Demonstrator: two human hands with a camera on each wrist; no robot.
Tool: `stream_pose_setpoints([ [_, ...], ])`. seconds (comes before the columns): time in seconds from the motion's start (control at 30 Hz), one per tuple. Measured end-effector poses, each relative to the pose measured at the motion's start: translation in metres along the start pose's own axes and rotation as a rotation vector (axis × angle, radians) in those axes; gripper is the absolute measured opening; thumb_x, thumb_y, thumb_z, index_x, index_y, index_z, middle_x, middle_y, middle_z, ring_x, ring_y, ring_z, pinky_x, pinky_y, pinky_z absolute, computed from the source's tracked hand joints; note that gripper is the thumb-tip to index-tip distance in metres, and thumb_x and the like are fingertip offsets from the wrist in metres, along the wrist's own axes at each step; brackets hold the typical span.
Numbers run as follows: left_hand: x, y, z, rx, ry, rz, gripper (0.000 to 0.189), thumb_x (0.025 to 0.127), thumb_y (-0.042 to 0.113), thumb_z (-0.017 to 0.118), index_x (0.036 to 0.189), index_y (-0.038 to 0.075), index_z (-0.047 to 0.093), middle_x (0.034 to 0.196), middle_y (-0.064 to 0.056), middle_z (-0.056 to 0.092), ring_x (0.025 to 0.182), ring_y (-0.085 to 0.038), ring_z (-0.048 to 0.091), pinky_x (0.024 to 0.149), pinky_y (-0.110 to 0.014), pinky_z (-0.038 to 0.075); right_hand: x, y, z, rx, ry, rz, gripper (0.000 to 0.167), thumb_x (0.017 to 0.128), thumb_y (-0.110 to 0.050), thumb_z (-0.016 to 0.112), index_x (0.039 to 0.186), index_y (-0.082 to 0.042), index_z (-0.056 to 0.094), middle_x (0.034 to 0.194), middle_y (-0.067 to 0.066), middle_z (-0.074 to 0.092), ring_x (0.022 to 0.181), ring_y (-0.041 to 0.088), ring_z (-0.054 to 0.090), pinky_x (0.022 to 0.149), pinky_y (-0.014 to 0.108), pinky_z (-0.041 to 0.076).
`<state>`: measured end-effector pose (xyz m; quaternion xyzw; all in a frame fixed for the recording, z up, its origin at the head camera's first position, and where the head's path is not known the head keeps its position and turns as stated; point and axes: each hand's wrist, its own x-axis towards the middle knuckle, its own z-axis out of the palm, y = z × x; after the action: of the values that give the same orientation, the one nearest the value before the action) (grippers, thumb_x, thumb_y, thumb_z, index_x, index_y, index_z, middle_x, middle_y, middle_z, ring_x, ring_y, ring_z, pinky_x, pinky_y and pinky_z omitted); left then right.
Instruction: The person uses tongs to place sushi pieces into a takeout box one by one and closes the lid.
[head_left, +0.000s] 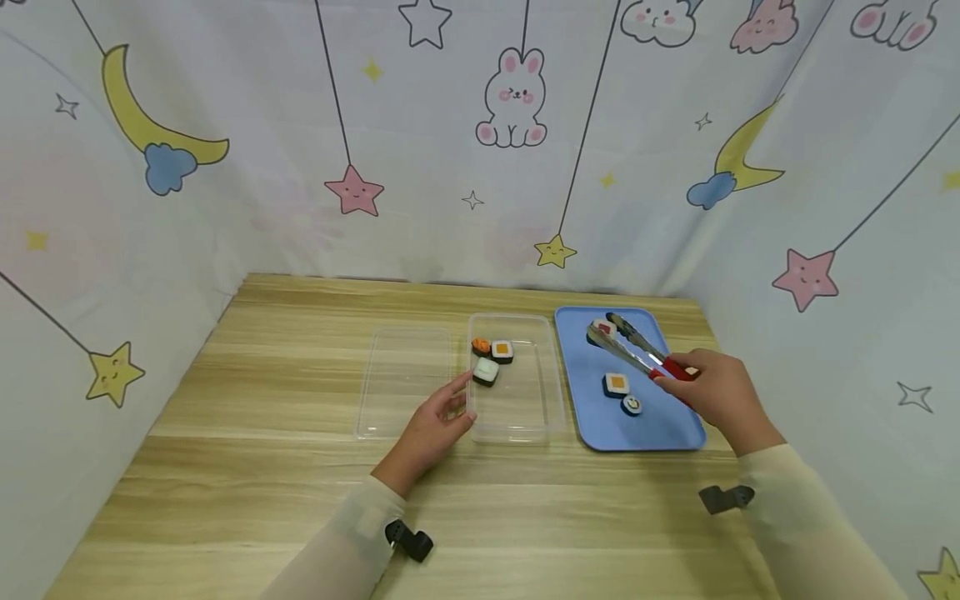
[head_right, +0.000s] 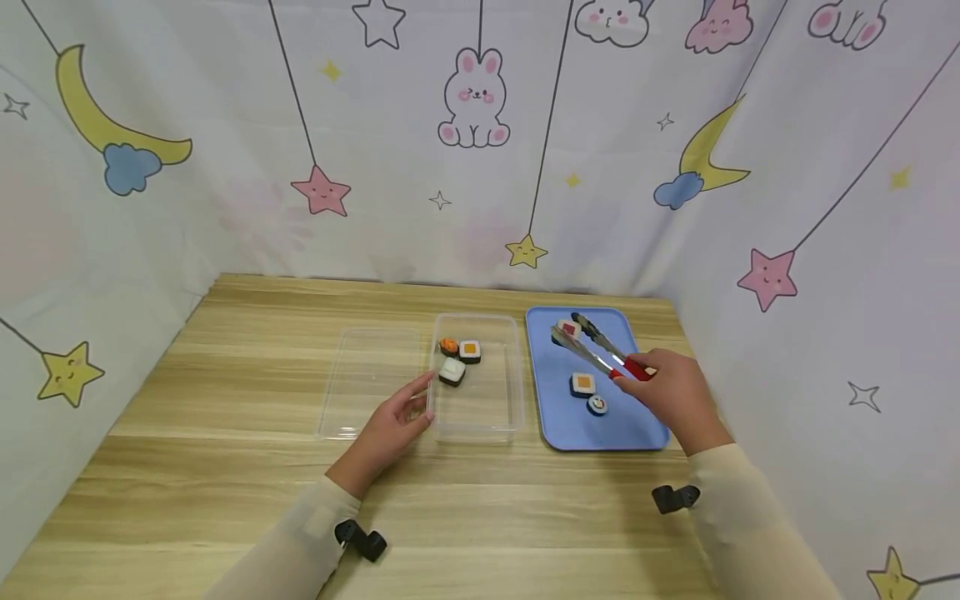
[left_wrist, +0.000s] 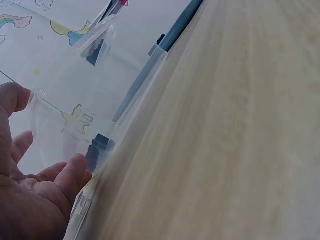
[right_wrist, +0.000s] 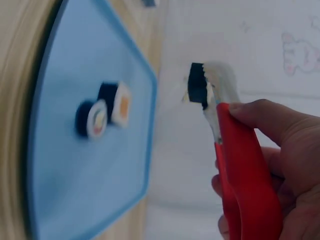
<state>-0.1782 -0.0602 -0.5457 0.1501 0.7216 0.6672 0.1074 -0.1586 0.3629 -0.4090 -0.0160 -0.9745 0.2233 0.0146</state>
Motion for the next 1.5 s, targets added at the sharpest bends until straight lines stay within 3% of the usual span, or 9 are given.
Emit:
stream_pose_setpoints([
  [0.2, 0.000, 0.001, -0.001, 0.000, -0.002, 0.005, 0.065, 0.100, 0.005, 0.067, 0.159, 0.012, 0.043, 0.165, -0.011, 0.036, 0.144, -0.037, 0.045, 0.109, -0.051, 0.048, 0.010, -0.038, 0.015, -0.026, -0.016, -0.182, 0.045, 0.088, -0.030, 0.085, 0.121, 0.000, 0.076, 0.102, 0.013, 0.072, 0.083, 0.026, 0.066, 0.064, 0.035, 0.057],
  [0.47, -0.001, 0.001, 0.000, 0.007, -0.004, 0.015, 0.066, 0.100, 0.005, 0.067, 0.160, 0.010, 0.041, 0.166, -0.011, 0.035, 0.145, -0.039, 0.043, 0.109, -0.051, 0.048, 0.019, -0.075, 0.039, -0.032, -0.136, -0.283, 0.037, 0.086, -0.026, 0.086, 0.116, -0.006, 0.078, 0.093, 0.003, 0.069, 0.076, 0.017, 0.061, 0.062, 0.031, 0.053],
  [0.73, 0.000, 0.001, 0.000, 0.022, 0.008, 0.025, 0.065, 0.100, 0.006, 0.067, 0.160, 0.011, 0.041, 0.165, -0.011, 0.037, 0.144, -0.038, 0.046, 0.106, -0.046, 0.051, 0.029, -0.098, 0.051, -0.237, -0.162, -0.387, 0.036, 0.083, -0.026, 0.088, 0.114, -0.009, 0.080, 0.087, -0.005, 0.065, 0.076, 0.014, 0.062, 0.071, 0.036, 0.056],
  [0.97, -0.001, 0.002, 0.000, 0.009, 0.004, 0.006, 0.066, 0.100, 0.006, 0.068, 0.160, 0.013, 0.042, 0.165, -0.008, 0.036, 0.145, -0.037, 0.044, 0.109, -0.050, 0.048, 0.033, -0.111, 0.057, -0.301, -0.193, -0.339, 0.025, 0.081, -0.026, 0.089, 0.097, -0.012, 0.077, 0.086, -0.003, 0.064, 0.074, 0.016, 0.060, 0.068, 0.037, 0.054],
  [1.07, -0.001, 0.002, 0.000, 0.013, 0.003, -0.001, 0.066, 0.100, 0.008, 0.068, 0.160, 0.015, 0.042, 0.165, -0.006, 0.037, 0.145, -0.035, 0.045, 0.109, -0.050, 0.048, 0.033, -0.116, 0.058, -0.316, -0.209, -0.326, 0.025, 0.081, -0.026, 0.089, 0.097, -0.012, 0.076, 0.088, -0.002, 0.064, 0.074, 0.017, 0.058, 0.067, 0.037, 0.052],
  [1.3, -0.001, 0.002, 0.001, 0.011, -0.012, 0.009, 0.066, 0.101, 0.007, 0.067, 0.161, 0.012, 0.040, 0.166, -0.009, 0.033, 0.146, -0.039, 0.041, 0.108, -0.052, 0.048, 0.033, -0.115, 0.056, -0.306, -0.211, -0.313, 0.030, 0.080, -0.028, 0.090, 0.102, -0.012, 0.077, 0.090, -0.002, 0.065, 0.074, 0.016, 0.058, 0.065, 0.035, 0.051],
  [1.5, -0.001, 0.003, 0.000, 0.013, -0.013, -0.004, 0.066, 0.101, 0.008, 0.067, 0.161, 0.013, 0.040, 0.166, -0.007, 0.034, 0.147, -0.038, 0.041, 0.109, -0.052, 0.048, 0.027, -0.097, 0.040, -0.184, -0.118, -0.291, 0.046, 0.083, -0.033, 0.088, 0.120, -0.009, 0.077, 0.097, 0.002, 0.069, 0.084, 0.020, 0.063, 0.073, 0.041, 0.056],
])
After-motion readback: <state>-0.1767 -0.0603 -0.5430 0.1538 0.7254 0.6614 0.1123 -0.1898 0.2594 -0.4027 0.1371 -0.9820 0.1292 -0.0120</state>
